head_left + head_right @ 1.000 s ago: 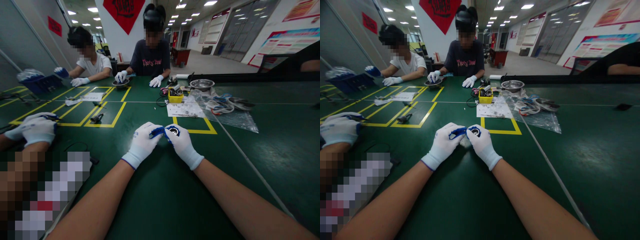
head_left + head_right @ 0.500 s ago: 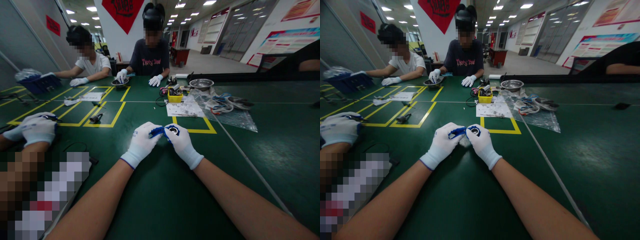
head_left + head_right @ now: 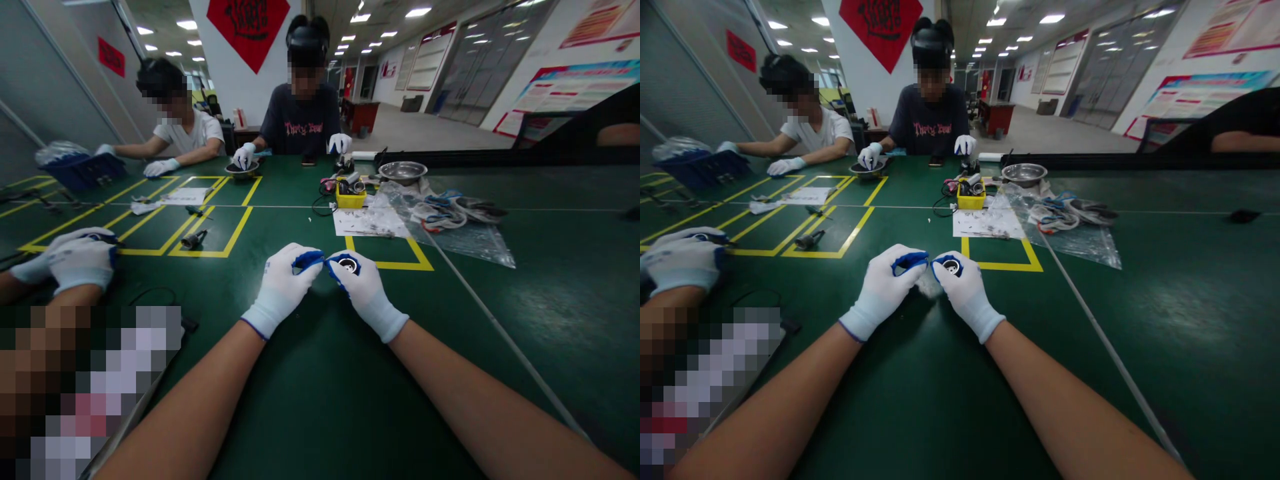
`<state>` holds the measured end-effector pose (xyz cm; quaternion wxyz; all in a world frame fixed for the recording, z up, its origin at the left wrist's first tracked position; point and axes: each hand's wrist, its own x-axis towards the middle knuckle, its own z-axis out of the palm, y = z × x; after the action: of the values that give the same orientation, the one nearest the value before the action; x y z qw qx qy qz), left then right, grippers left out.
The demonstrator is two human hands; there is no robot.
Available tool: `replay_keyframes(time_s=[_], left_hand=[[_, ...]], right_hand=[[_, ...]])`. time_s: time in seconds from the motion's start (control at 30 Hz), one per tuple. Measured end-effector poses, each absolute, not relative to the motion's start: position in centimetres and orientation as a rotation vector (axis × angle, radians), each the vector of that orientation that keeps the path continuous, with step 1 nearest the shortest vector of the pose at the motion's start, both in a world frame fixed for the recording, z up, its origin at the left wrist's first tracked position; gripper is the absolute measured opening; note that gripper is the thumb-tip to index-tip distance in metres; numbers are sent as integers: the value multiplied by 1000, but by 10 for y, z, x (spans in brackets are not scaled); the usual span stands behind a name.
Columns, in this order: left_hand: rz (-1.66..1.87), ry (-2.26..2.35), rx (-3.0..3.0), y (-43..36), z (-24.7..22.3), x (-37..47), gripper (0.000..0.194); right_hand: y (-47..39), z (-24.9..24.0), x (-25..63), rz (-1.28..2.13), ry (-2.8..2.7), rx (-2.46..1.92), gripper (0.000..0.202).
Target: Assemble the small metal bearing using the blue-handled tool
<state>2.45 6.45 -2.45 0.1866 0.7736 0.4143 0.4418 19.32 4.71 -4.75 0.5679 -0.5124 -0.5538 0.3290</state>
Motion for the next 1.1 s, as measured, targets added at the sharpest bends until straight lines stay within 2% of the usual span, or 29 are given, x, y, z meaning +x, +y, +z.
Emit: replay_keyframes(time_s=[0.17,0.4,0.77,1.1], left_hand=[[1211,1099,2180,58,-9,25,12],[840,1030,2665,52,5,25,6],[650,940,2705,55,7,21,10],[501,940,2923,50,14,27,13]], right_hand=[[43,-45,189,746,-1385,-1215,19],[38,-42,186,721,-1582,-1262,4],[34,-41,186,787,-1705,-1196,9],[31,-39,188,816,-1756,-1201,6]])
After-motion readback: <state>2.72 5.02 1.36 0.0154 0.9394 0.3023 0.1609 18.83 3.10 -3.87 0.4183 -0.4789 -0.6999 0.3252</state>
